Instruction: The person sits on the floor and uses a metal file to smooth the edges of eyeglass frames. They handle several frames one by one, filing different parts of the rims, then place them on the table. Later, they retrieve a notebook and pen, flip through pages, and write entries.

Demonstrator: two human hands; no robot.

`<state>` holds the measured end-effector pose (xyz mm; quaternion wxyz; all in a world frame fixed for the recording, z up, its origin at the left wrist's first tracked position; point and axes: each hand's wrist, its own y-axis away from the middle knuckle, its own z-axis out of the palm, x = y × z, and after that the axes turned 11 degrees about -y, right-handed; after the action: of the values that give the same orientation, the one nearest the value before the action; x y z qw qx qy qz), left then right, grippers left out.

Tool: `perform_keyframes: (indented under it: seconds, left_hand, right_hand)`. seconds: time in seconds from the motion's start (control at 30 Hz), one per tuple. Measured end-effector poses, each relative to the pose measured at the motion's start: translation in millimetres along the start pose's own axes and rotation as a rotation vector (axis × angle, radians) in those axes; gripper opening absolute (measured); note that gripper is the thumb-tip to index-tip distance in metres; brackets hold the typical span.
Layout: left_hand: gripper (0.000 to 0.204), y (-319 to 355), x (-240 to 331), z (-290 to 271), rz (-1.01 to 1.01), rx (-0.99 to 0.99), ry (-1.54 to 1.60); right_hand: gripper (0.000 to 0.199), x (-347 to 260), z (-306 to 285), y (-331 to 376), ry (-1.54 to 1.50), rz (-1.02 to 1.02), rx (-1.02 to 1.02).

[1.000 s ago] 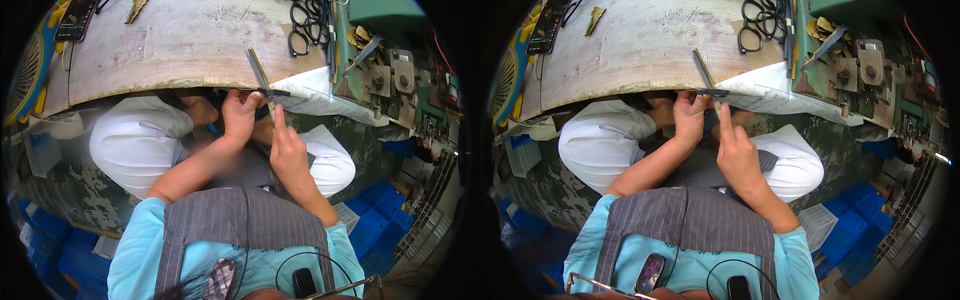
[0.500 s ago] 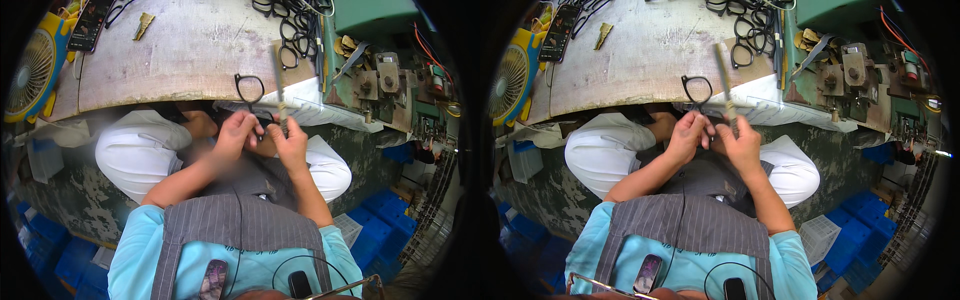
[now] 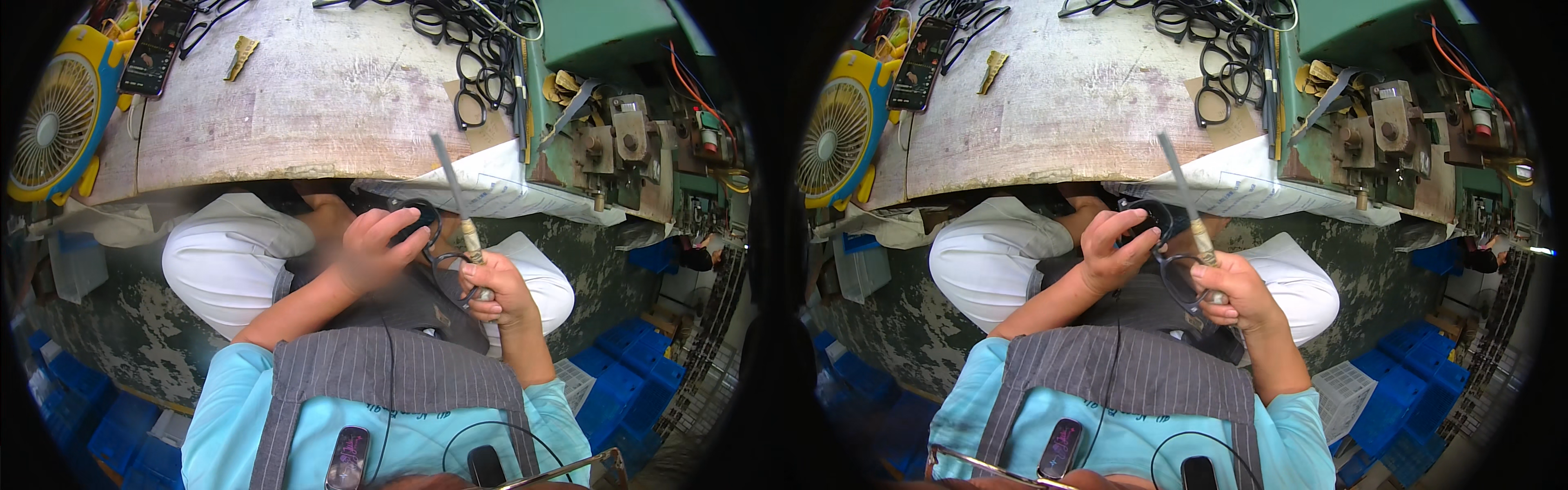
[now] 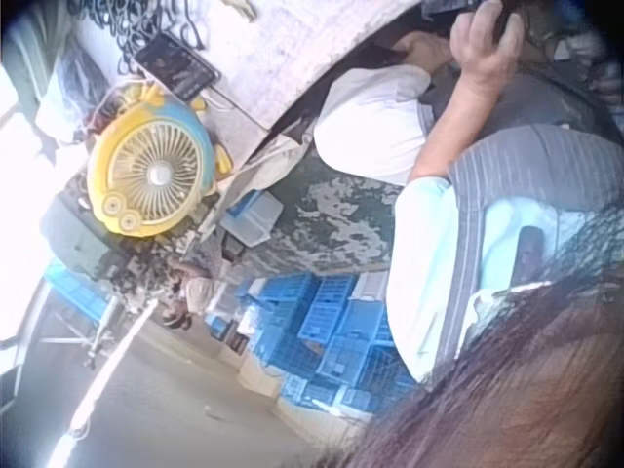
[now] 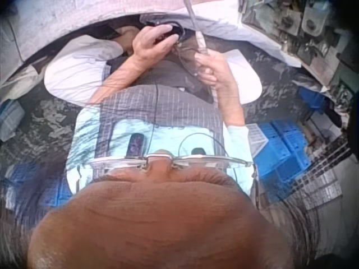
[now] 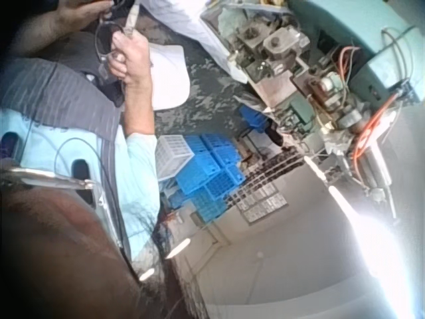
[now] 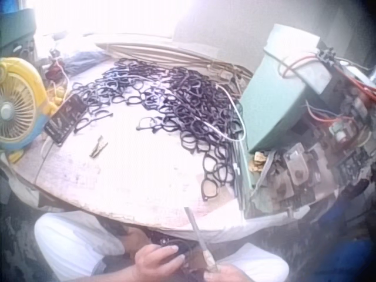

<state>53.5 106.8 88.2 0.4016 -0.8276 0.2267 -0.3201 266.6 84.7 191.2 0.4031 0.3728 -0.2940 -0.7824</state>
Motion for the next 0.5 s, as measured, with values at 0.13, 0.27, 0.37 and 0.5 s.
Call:
perform_keyframes:
  seconds: [0.13, 0.27, 0.37, 0.5]
  left_hand:
    - [0.032, 6.0, -7.2, 5.1, -0.242, -0.221, 0.215]
    - [0.011, 19.4, -6.8, 11.6, -1.004, -0.419, 0.659]
    - [0.021, 23.1, -12.8, 15.6, -1.104, -0.313, 0.868]
    - [0.026, 21.1, -16.1, 19.8, -1.176, -0.284, 0.965]
  right_hand:
    - [0.024, -2.7, -7.1, -25.8, -0.392, -0.021, -0.243]
    - [0.027, -6.8, -28.4, -56.1, -0.52, -0.054, -0.299]
    - [0.027, 1.1, -43.4, -66.3, -0.459, -0.129, -0.276]
    - [0.028, 6.3, -53.5, -72.1, -0.433, -0.155, -0.302]
